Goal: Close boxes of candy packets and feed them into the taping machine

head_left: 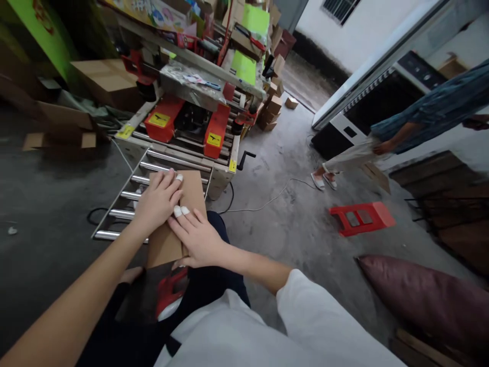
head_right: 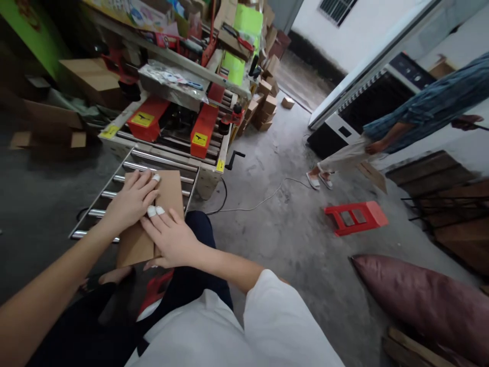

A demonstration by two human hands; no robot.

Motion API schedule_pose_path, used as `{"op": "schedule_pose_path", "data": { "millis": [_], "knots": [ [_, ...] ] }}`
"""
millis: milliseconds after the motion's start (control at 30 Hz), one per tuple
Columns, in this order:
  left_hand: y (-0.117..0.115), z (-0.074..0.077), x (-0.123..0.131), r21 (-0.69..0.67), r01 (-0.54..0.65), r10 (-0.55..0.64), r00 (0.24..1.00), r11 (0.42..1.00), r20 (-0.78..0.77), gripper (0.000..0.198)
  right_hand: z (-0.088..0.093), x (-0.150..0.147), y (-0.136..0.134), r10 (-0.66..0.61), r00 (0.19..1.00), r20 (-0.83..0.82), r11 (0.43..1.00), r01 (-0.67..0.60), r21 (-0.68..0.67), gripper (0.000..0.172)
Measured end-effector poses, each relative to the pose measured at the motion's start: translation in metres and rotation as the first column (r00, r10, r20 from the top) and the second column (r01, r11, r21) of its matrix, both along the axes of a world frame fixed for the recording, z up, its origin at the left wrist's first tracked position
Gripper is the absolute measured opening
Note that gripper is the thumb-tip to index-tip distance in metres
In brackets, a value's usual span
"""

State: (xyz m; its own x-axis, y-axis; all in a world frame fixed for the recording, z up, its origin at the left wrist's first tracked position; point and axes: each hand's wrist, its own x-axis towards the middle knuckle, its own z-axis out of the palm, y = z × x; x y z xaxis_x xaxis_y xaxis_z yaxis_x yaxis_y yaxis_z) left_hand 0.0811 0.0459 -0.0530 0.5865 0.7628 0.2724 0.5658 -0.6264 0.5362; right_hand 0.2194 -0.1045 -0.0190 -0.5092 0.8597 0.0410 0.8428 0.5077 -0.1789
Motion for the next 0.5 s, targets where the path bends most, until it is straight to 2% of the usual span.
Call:
{"op": "schedule_pose_path", "data": {
  "millis": [133, 200, 233, 300, 367, 433, 500],
  "knots": [
    [0.002, 0.0, -0.008, -0.107, -0.115, 0.129, 0.983, 0.988, 0.133, 0.059, -0.005, 0.011, 0.019, 0.078, 0.996, -0.042, 0.997, -0.078, -0.002, 0.117],
    [-0.01, -0.005, -0.026, -0.2, -0.23, 0.273, 0.934, 0.952, 0.229, 0.064, -0.01, 0.015, 0.029, 0.093, 0.994, -0.063, 0.996, -0.093, 0.005, 0.119],
    [-0.019, -0.01, -0.039, -0.262, -0.303, 0.369, 0.893, 0.916, 0.258, 0.066, -0.012, 0.016, 0.036, 0.09, 0.993, -0.071, 0.996, -0.09, 0.01, 0.119],
    [-0.041, -0.026, -0.069, -0.403, -0.448, 0.567, 0.784, 0.798, 0.253, 0.071, -0.015, 0.019, 0.057, 0.059, 0.995, -0.083, 0.998, -0.058, 0.015, 0.117],
    [-0.064, -0.047, -0.101, -0.523, -0.548, 0.716, 0.672, 0.653, 0.189, 0.069, -0.017, 0.025, 0.088, 0.009, 0.996, -0.089, 1.0, -0.008, 0.014, 0.115],
    [-0.088, -0.067, -0.128, -0.624, -0.582, 0.802, 0.584, 0.521, 0.125, 0.065, -0.015, 0.035, 0.132, -0.062, 0.994, -0.092, 0.998, 0.063, 0.017, 0.112],
    [-0.11, -0.081, -0.146, -0.717, -0.56, 0.852, 0.516, 0.415, 0.089, 0.063, -0.009, 0.048, 0.182, -0.138, 0.986, -0.092, 0.99, 0.141, 0.025, 0.108]
  ]
}}
